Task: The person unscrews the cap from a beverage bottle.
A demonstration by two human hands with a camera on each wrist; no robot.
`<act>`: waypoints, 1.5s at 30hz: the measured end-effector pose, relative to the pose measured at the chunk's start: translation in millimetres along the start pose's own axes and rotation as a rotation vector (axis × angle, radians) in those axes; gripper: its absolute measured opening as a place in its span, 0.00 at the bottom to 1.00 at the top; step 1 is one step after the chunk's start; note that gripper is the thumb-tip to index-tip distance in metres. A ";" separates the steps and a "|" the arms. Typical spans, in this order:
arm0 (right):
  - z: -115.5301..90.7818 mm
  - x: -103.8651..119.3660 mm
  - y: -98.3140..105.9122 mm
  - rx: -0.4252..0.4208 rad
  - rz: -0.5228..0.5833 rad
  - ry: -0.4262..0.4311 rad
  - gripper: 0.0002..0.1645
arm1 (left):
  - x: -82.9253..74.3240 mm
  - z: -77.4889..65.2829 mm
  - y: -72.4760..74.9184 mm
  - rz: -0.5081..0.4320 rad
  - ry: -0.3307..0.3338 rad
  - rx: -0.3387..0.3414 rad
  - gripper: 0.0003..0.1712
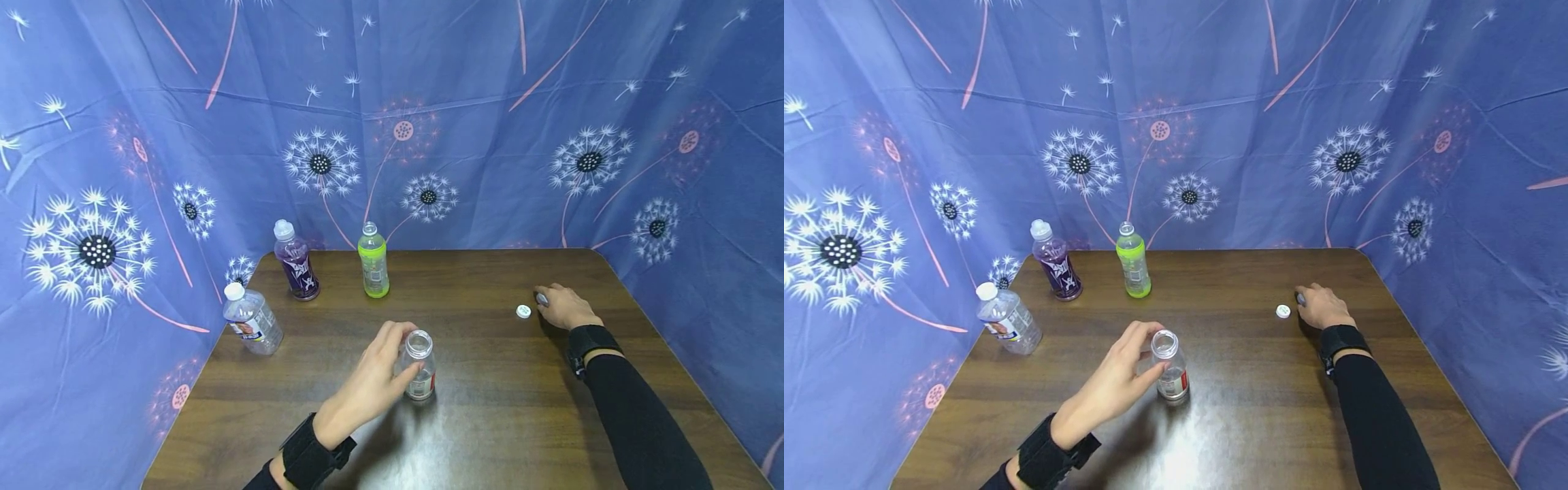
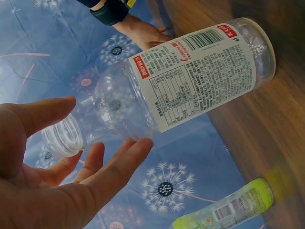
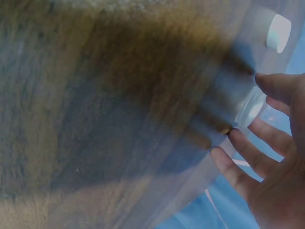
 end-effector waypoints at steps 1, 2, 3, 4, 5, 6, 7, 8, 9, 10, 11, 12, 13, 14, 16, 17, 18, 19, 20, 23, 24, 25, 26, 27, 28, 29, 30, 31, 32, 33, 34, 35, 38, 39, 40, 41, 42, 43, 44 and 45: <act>0.1 0.4 -0.1 0.000 -0.006 0.001 0.29 | 0.5 0.4 -0.6 -0.001 0.002 0.002 0.30; 0.2 1.1 -0.2 0.002 -0.009 0.004 0.28 | 1.0 0.7 -1.5 0.001 0.006 0.004 0.30; 0.2 1.7 -0.4 0.001 -0.017 0.008 0.27 | 1.6 0.7 -2.3 0.002 0.008 0.004 0.30; 0.2 2.2 -0.7 0.001 -0.022 0.010 0.27 | 2.0 0.9 -2.8 0.003 0.009 0.002 0.30; 0.1 2.2 -0.6 -0.001 -0.029 0.009 0.26 | 2.1 1.1 -3.1 0.001 0.008 0.000 0.30; 0.0 2.4 -0.8 -0.004 -0.034 0.010 0.26 | 2.5 1.2 -3.4 0.001 0.009 -0.001 0.30; -0.2 3.2 -0.7 -0.009 -0.040 0.015 0.26 | 2.6 1.3 -3.4 0.002 0.006 -0.006 0.30; -0.2 3.6 -0.5 -0.017 -0.047 0.022 0.25 | 3.1 1.4 -3.5 0.005 0.007 -0.008 0.30; -0.2 3.6 -0.3 -0.027 -0.053 0.026 0.26 | 3.4 1.4 -3.4 0.004 0.006 -0.013 0.30; -0.1 3.5 -0.1 -0.037 -0.054 0.031 0.25 | 4.1 1.7 -3.2 0.002 0.008 -0.017 0.30; 0.0 3.4 0.2 -0.050 -0.056 0.035 0.25 | 5.3 1.8 -3.4 0.001 0.014 -0.018 0.31; 0.1 3.4 0.4 -0.060 -0.057 0.039 0.25 | 6.4 1.7 -3.6 -0.002 0.019 -0.018 0.31; 0.3 3.3 0.4 -0.070 -0.058 0.043 0.25 | 7.5 1.9 -3.6 -0.005 0.023 -0.020 0.30; 0.6 2.4 0.2 -0.079 -0.058 0.044 0.26 | 8.6 2.1 -3.7 -0.012 0.026 -0.021 0.31; 0.5 1.3 -0.4 -0.093 -0.056 0.042 0.26 | 11.1 2.9 -4.8 -0.027 0.030 -0.016 0.31; 0.5 0.8 -0.6 -0.101 -0.055 0.042 0.26 | 12.1 3.2 -5.5 -0.033 0.031 -0.011 0.30; 0.1 0.5 -1.1 -0.106 -0.054 0.042 0.26 | 12.8 3.6 -6.1 -0.039 0.029 -0.009 0.30; -0.1 0.0 -1.7 -0.115 -0.054 0.044 0.26 | 13.8 3.9 -6.7 -0.041 0.030 -0.005 0.29; -0.7 0.0 -1.9 -0.125 -0.050 0.049 0.26 | 14.9 4.2 -7.4 -0.045 0.033 -0.001 0.29; -2.8 0.6 -1.7 -0.161 -0.038 0.063 0.26 | 19.0 4.0 -9.6 -0.062 0.045 0.008 0.27; -3.5 0.6 -1.8 -0.171 -0.036 0.067 0.26 | 20.5 3.7 -10.4 -0.067 0.050 0.011 0.26; -4.0 0.6 -1.6 -0.183 -0.034 0.073 0.26 | 22.0 3.4 -11.2 -0.076 0.056 0.015 0.26; -4.3 1.0 -1.2 -0.194 -0.031 0.080 0.26 | 23.6 3.2 -11.9 -0.084 0.061 0.018 0.26; -4.3 0.9 -1.3 -0.201 -0.027 0.083 0.26 | 25.1 3.0 -12.6 -0.092 0.065 0.020 0.26; -4.2 0.7 -1.8 -0.203 -0.027 0.086 0.26 | 26.6 2.7 -13.4 -0.098 0.069 0.022 0.26; -4.2 0.6 -2.3 -0.202 -0.026 0.089 0.26 | 27.6 2.5 -13.9 -0.101 0.072 0.025 0.26; -4.2 0.3 -2.8 -0.200 -0.024 0.091 0.25 | 28.3 2.4 -14.6 -0.107 0.072 0.028 0.26; -4.4 0.2 -3.4 -0.196 -0.019 0.092 0.25 | 29.0 2.2 -15.4 -0.112 0.071 0.031 0.26; -4.7 -0.3 -3.7 -0.193 -0.016 0.092 0.25 | 29.8 2.2 -16.1 -0.116 0.071 0.035 0.26; -5.2 -0.7 -3.9 -0.189 -0.012 0.093 0.24 | 30.2 2.1 -16.8 -0.123 0.068 0.038 0.26; -5.9 -1.2 -4.0 -0.186 -0.010 0.094 0.24 | 30.5 2.0 -17.6 -0.129 0.067 0.043 0.26; -6.5 -1.7 -3.9 -0.186 -0.008 0.096 0.24 | 30.6 2.1 -18.2 -0.134 0.065 0.046 0.26; -8.3 -2.1 -2.2 -0.194 -0.006 0.104 0.24 | 30.7 2.1 -19.4 -0.142 0.060 0.052 0.26; -8.9 -1.6 -1.1 -0.200 -0.004 0.108 0.23 | 30.7 2.0 -19.4 -0.143 0.054 0.051 0.26; -9.2 -0.8 0.0 -0.207 -0.005 0.114 0.23 | 30.9 1.9 -19.6 -0.143 0.053 0.052 0.26; -9.6 0.2 1.8 -0.218 -0.006 0.122 0.23 | 31.0 1.8 -19.9 -0.143 0.052 0.054 0.26; -10.1 1.7 4.1 -0.231 -0.004 0.130 0.22 | 31.3 1.8 -20.1 -0.146 0.050 0.055 0.26; -10.7 3.5 7.1 -0.247 -0.005 0.139 0.22 | 31.7 1.7 -20.3 -0.149 0.048 0.057 0.26; -11.4 5.6 10.1 -0.260 -0.006 0.148 0.21 | 32.2 1.6 -20.5 -0.153 0.049 0.060 0.26; -12.1 7.6 13.2 -0.269 -0.004 0.154 0.21 | 32.8 1.7 -20.6 -0.154 0.048 0.062 0.26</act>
Point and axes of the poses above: each hand's wrist, its own z-axis towards the middle knuckle, its own y-axis out of the back of the hand, x = y × z, the point moved 9 cm from there along z, towards the middle knuckle, and after that the axes turned 3 degrees about y, right-handed, at the moved point
